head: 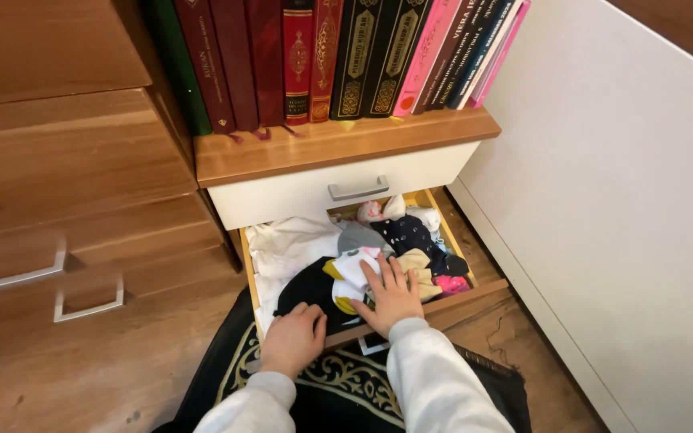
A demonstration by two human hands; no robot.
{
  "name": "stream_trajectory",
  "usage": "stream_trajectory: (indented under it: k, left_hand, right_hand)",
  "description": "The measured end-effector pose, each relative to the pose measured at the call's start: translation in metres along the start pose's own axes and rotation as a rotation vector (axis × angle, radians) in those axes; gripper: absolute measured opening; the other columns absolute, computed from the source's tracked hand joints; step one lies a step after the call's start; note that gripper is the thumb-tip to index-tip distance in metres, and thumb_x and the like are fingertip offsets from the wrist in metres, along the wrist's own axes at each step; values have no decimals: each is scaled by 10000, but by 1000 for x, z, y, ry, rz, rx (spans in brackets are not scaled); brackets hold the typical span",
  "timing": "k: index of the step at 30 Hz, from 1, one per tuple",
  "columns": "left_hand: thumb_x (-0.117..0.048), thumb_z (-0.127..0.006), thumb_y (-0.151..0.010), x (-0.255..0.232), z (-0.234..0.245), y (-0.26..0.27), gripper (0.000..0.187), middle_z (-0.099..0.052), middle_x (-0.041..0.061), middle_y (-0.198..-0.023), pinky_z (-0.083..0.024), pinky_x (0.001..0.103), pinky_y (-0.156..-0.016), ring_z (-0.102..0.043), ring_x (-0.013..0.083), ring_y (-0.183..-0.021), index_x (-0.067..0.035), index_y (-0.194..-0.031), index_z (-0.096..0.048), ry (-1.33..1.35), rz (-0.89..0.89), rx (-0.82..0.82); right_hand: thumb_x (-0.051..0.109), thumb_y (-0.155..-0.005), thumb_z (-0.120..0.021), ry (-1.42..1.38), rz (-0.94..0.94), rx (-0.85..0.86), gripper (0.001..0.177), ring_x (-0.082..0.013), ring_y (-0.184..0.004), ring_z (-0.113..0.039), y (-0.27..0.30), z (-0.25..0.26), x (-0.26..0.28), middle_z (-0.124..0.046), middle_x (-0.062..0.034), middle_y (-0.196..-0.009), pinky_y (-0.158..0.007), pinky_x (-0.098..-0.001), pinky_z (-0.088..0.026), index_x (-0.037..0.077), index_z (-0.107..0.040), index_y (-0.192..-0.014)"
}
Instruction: Organizing and folding socks into different drawers of a wooden dresser
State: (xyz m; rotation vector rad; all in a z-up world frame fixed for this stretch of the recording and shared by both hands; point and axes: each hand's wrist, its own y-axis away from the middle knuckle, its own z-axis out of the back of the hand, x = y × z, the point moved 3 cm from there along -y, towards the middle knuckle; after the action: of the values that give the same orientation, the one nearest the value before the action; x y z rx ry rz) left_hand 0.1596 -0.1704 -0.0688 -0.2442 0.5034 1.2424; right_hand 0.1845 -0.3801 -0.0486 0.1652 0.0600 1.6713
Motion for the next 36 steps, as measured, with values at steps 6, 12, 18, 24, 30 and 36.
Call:
stream_trajectory:
  k: [6, 12, 18, 24, 30, 36]
  left_hand:
    - [-351, -450, -1008, -4, -11, 15, 265, -583, 35, -881, -474, 514, -739, -618, 342, -768, -170, -923, -624, -19, -25, -43]
    - [-346, -454, -1009, 3, -20, 15, 263, -583, 48, -881, -466, 531, -735, -624, 354, -793, -162, -925, -622, -8, -28, -68]
    - [-512, -467, -991, -32, 35, 6, 339, -725, 105, -990, -517, 541, -793, -696, 387, -955, -200, -940, -589, 122, 218, 10]
    - [-432, -761, -826, -61, 40, -46, 737, -415, 111, -1541, -344, 555, -1147, -422, 375, -1422, -156, -1458, -502, -4, 71, -91]
    - [-391, -631, -891, -45, -14, -91, 327, -606, 2, -1306, -315, 473, -1138, -602, 254, -1264, -205, -1158, -658, 24, 76, 34]
    - [-368, -589, -946, -47, 7, -90, 299, -704, 60, -1158, -271, 481, -1095, -635, 295, -1210, -183, -1177, -631, 304, 140, 102]
  right_hand:
    - [749, -918, -370, 10, -32, -10, 837, -259, -1558, -88, 18, -7, -2, -85, -14, -1713, -1210, -578, -96, 314, -197, -1611]
    - [744, -922, -351, -9, -49, 32, 833, -269, -1560, -84, 23, 3, 4, -99, -30, -1711, -1216, -573, -93, 326, -167, -1619]
    - [728, -908, -424, -210, -40, -47, 836, -215, -1552, -148, 21, 3, -7, -235, -2, -1676, -1216, -568, -61, 245, -283, -1576]
    - [182, -953, -486, -401, -92, -85, 498, -172, -1420, -381, -2, -36, -64, -463, 63, -1419, -1185, -539, -230, 382, -446, -1408]
    - [160, -861, -541, -455, -146, 8, 585, -142, -1382, -410, -2, -24, -61, -488, 102, -1397, -1152, -460, -198, 398, -463, -1389]
    - [342, -877, -585, -424, -96, 36, 545, -194, -1368, -405, -26, -19, -68, -516, 76, -1406, -1153, -529, -168, 376, -522, -1417]
